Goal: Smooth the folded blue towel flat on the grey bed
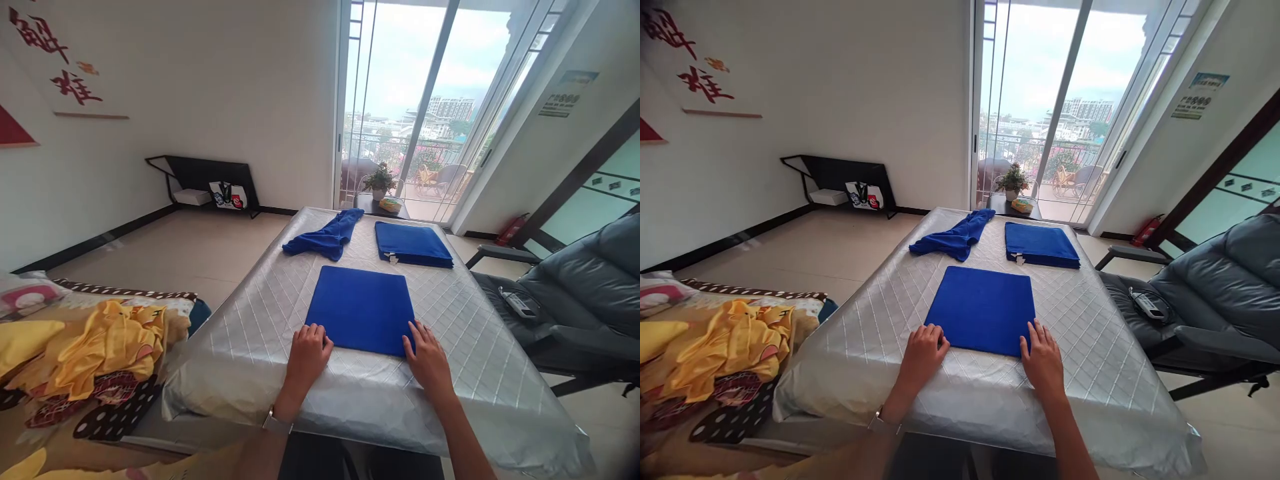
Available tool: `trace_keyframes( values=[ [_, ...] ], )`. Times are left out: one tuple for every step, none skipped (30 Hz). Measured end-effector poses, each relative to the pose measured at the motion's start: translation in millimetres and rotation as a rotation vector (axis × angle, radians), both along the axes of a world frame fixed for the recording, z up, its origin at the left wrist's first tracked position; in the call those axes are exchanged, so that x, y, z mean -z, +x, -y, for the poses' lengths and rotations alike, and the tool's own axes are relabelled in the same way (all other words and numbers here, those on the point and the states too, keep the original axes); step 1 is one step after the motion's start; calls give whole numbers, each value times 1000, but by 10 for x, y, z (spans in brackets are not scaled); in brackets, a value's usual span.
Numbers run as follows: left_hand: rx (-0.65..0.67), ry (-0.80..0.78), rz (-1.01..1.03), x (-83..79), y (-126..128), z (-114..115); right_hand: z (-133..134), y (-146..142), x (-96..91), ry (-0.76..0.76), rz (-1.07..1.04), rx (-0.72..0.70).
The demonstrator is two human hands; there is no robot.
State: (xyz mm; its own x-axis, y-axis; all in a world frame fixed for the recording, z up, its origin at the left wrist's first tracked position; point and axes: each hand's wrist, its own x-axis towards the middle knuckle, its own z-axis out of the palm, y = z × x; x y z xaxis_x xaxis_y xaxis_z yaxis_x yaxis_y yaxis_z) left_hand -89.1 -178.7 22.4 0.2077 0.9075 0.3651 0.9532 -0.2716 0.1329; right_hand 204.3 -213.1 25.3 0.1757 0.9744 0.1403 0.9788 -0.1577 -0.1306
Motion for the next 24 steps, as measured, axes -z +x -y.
trace_keyframes(
  values=[
    [2,5,-5,3,-2,0,-23,-15,54,-17,9,-8],
    [2,9,-10,5,-3,0,-40,-27,103,-47,14,-12],
    [3,11,-14,6,-3,0,-51,-38,144,-79,16,-11],
    [2,13,-17,8,-3,-1,-57,-46,172,-111,16,-7],
    [1,15,-19,9,-2,-2,-59,-51,189,-136,16,0],
    [2,19,-19,11,1,-3,-59,-54,195,-152,14,6],
    [6,25,-16,13,4,-4,-57,-55,194,-160,12,9],
    [11,34,-10,17,7,-5,-56,-56,189,-164,11,9],
    [19,49,-4,23,9,-6,-54,-57,183,-164,11,8],
    [28,69,4,31,9,-5,-54,-57,177,-163,12,9],
    [39,97,11,40,6,-3,-54,-59,172,-162,15,10],
    [51,134,19,50,-1,1,-54,-60,169,-161,18,11],
    [62,179,28,61,-12,7,-55,-62,168,-161,22,12],
    [76,228,38,69,-26,16,-56,-64,167,-160,23,13],
    [92,276,48,73,-42,27,-55,-66,166,-159,21,11],
    [110,319,57,71,-53,39,-54,-68,164,-156,16,10],
    [128,352,62,61,-57,51,-52,-69,163,-154,9,8],
    [144,373,66,41,-46,62,-49,-70,161,-151,-1,8],
    [156,384,71,10,-14,69,-46,-71,159,-148,-12,7],
    [167,386,81,-29,45,72,-43,-72,157,-144,-24,5],
    [180,375,96,-77,134,68,-40,-73,156,-140,-35,4],
    [200,351,119,-128,254,58,-39,-74,155,-136,-44,3],
    [232,314,143,-178,403,41,-39,-75,155,-130,-51,1],
    [278,268,164,-223,577,15,-39,-75,155,-125,-55,-2]
  ],
)
